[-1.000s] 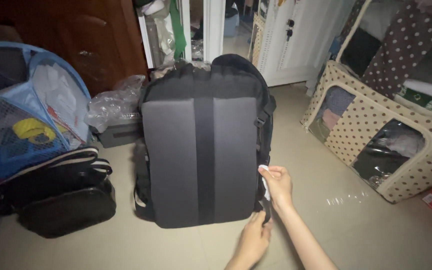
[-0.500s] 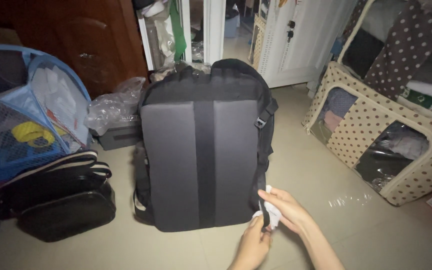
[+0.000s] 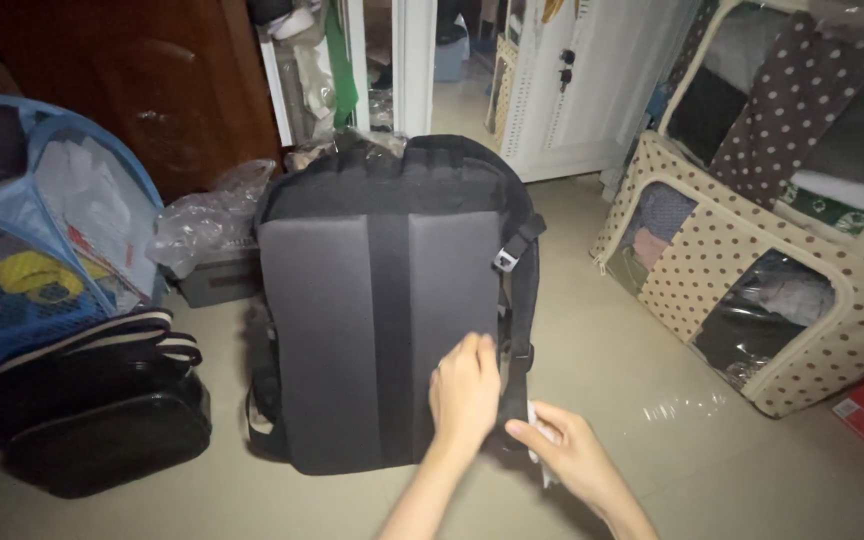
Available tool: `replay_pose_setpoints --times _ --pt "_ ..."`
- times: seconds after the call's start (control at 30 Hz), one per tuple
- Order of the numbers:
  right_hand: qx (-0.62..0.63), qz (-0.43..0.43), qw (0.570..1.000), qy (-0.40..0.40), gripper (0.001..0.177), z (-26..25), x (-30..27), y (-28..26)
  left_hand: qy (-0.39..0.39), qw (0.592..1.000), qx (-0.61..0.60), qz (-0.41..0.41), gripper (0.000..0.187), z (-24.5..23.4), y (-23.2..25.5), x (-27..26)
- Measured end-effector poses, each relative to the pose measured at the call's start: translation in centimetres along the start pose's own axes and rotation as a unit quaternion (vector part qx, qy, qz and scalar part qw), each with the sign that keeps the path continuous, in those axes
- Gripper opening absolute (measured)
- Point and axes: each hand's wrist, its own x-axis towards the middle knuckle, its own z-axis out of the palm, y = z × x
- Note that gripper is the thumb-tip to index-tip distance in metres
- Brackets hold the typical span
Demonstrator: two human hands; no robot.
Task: The person wipes the straps, back panel, and front surfaces of a black backpack with a cloth.
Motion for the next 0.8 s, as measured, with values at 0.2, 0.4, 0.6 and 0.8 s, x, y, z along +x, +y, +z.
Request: replay_pose_setpoints --times 0.2,0.4,0.6,0.8 --pt "-0.18 -0.074 0.981 0.019 0.042 0.2 0.3 1.8 -0.198 0.964 -0.161 -0.08 0.052 4.0 1.9 5.7" --pt "0.062 0.033 0.997 -0.033 0.026 -1.2 0.9 4.4 -0.069 0.991 -0.114 -0.007 0.02 8.7 -2.1 5.2" --pt "0.073 -0.033 0.994 0.075 0.05 -7.8 5.7 4.1 -0.071 0.992 -0.102 0.004 0.02 6.5 -1.6 1.6" --pt "0.214 -0.028 0.974 0.064 0.03 -10.5 17.7 -4.7 -0.112 0.992 -0.058 -0.015 0.021 5.2 0.6 -0.7"
